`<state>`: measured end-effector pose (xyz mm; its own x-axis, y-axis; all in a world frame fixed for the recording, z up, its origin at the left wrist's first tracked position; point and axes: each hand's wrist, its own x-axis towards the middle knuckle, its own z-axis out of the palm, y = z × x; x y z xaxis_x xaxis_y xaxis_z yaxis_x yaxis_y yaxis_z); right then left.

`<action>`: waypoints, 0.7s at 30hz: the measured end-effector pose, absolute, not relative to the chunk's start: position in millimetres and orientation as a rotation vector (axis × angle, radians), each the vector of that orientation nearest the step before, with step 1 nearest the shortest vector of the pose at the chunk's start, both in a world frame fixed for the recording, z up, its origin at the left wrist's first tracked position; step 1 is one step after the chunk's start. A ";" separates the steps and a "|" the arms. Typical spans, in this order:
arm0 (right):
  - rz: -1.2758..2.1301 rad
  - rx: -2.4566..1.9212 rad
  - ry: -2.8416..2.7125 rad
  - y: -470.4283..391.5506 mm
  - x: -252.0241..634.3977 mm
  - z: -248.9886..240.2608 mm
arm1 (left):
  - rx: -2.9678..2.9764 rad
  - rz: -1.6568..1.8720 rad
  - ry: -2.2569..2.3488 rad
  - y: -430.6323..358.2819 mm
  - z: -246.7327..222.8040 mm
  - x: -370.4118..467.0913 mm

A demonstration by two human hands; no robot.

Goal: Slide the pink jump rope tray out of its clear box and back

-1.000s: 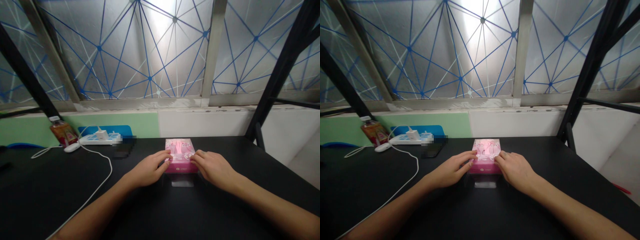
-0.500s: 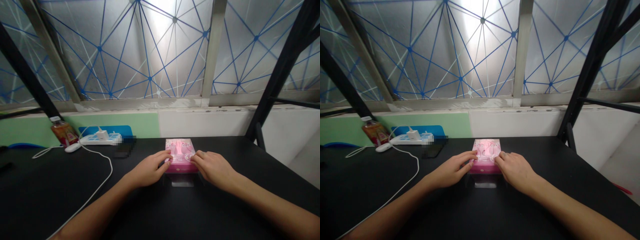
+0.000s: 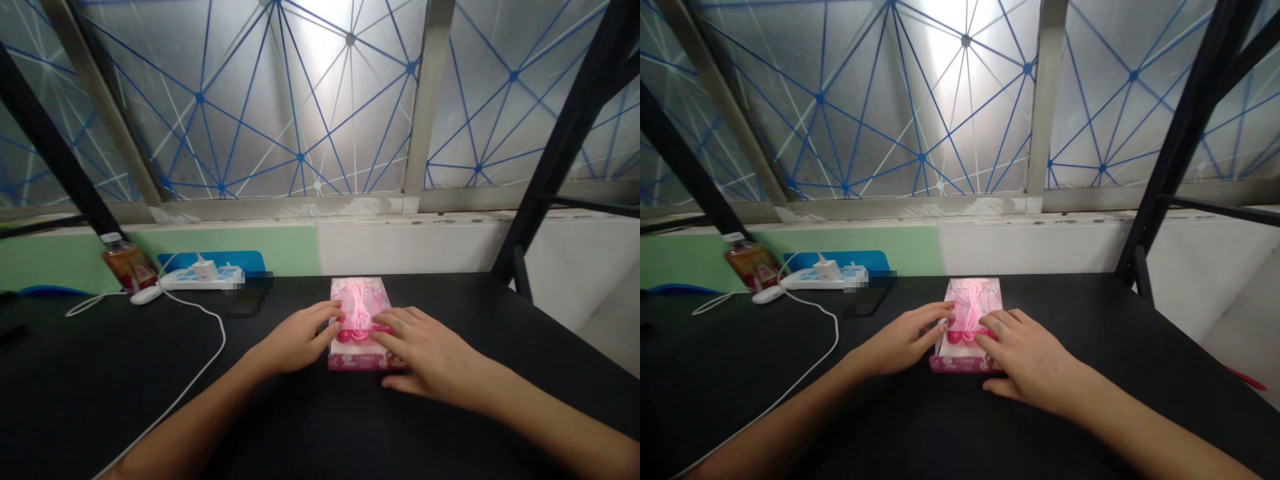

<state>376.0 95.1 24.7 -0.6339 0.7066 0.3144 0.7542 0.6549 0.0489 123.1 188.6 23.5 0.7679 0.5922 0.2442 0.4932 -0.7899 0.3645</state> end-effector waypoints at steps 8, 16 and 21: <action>0.018 -1.053 -2.812 77.9 357.9 25.2 | 2.649 0.587 0.924 195.9 18.5 134.4; 0.040 -1.007 -2.844 85.5 360.1 16.0 | 2.607 0.688 1.051 212.4 9.3 143.1; 0.329 -0.894 -2.872 67.4 360.5 35.9 | 2.473 0.789 1.138 226.6 2.5 146.5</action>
<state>360.5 67.4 35.9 -0.8194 0.5714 0.0453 0.5464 0.8025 -0.2396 146.5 226.6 2.5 0.5336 0.7687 0.3527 0.6001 -0.6380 0.4825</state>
